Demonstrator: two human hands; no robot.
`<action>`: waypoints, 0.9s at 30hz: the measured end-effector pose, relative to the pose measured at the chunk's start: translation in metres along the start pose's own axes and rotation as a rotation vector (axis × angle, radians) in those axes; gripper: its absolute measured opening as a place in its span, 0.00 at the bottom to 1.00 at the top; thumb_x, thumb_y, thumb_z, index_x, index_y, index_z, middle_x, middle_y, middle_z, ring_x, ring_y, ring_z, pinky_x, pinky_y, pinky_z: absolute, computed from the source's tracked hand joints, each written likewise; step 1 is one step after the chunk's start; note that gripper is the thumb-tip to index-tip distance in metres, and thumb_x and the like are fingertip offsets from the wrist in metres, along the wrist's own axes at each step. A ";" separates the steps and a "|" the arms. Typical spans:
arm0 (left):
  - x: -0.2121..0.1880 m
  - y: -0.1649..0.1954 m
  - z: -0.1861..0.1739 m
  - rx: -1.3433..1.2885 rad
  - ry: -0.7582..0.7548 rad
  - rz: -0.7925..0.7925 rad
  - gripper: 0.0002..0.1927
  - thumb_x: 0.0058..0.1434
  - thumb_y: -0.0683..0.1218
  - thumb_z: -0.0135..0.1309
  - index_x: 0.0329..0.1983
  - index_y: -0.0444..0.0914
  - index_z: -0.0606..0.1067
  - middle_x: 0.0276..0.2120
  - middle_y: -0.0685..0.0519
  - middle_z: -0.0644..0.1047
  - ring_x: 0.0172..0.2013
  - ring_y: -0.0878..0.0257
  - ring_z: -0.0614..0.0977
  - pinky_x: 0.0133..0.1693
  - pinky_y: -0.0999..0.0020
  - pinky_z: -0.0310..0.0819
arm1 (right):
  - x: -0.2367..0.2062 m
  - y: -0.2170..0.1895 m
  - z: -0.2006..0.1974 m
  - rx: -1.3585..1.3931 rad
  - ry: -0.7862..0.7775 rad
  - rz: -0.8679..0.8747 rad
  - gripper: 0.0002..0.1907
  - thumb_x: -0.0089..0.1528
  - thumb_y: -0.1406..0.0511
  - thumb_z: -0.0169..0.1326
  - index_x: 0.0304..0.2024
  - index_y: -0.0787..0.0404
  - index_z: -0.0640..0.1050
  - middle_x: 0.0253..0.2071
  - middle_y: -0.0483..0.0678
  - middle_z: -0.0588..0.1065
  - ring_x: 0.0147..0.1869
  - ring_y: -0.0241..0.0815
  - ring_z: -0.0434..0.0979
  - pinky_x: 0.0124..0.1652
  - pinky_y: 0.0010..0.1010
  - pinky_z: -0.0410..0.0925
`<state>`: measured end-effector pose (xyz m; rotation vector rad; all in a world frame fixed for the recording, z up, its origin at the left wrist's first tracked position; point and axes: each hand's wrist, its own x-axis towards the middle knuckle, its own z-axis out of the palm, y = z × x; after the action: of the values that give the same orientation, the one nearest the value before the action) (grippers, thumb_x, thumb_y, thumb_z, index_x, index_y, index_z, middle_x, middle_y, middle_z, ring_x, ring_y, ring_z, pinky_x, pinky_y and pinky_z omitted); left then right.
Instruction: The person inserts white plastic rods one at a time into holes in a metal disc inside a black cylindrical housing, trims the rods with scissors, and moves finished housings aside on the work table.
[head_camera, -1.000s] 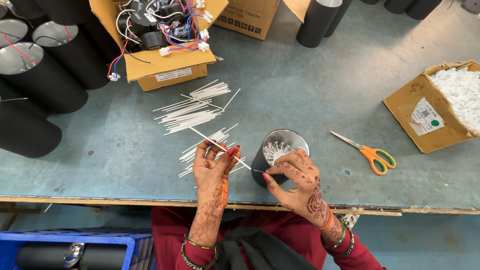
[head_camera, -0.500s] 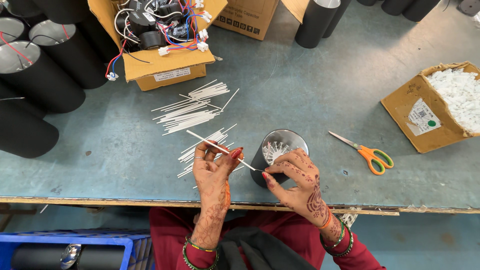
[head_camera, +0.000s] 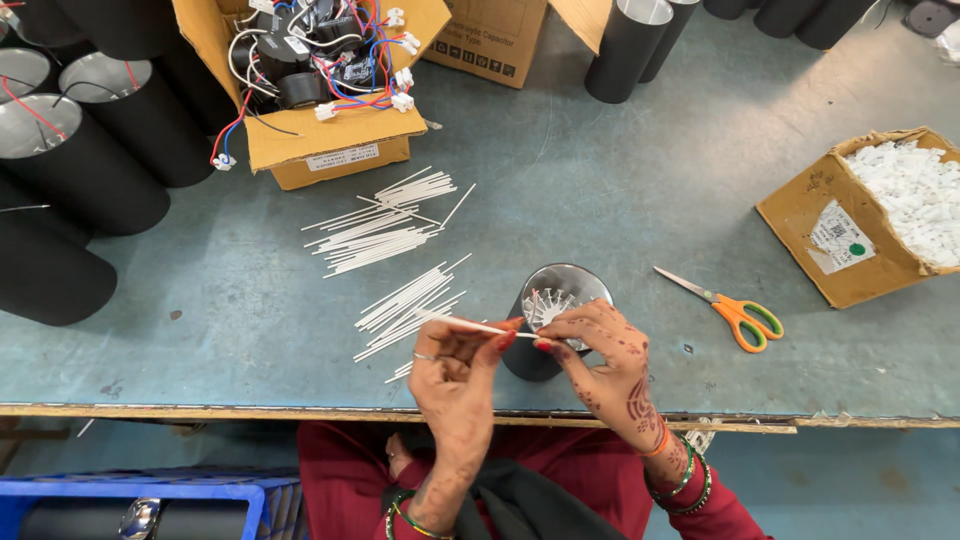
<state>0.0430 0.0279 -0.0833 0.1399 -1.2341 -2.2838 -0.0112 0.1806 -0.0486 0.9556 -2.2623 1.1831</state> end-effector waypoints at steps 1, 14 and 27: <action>-0.002 0.001 0.004 0.016 -0.031 0.037 0.13 0.63 0.33 0.59 0.46 0.33 0.69 0.42 0.42 0.84 0.45 0.57 0.87 0.50 0.67 0.82 | 0.000 0.001 -0.001 0.038 0.015 0.023 0.12 0.53 0.71 0.66 0.40 0.61 0.82 0.35 0.45 0.80 0.40 0.43 0.79 0.44 0.33 0.70; 0.026 0.001 0.051 0.935 -0.502 0.526 0.16 0.63 0.39 0.59 0.54 0.36 0.76 0.46 0.46 0.81 0.43 0.47 0.84 0.41 0.58 0.78 | 0.029 0.018 -0.055 0.129 0.115 0.242 0.07 0.62 0.77 0.59 0.42 0.67 0.79 0.41 0.47 0.81 0.44 0.36 0.85 0.47 0.24 0.77; 0.057 -0.016 0.065 1.268 -0.699 0.261 0.07 0.62 0.46 0.55 0.40 0.43 0.81 0.34 0.51 0.81 0.37 0.48 0.82 0.36 0.49 0.74 | 0.050 0.024 -0.075 -0.040 -0.250 0.239 0.07 0.58 0.70 0.61 0.39 0.62 0.82 0.37 0.46 0.82 0.40 0.36 0.86 0.42 0.27 0.78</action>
<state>-0.0340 0.0547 -0.0501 -0.3822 -2.6841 -1.0141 -0.0598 0.2337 0.0113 0.8783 -2.6506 1.1627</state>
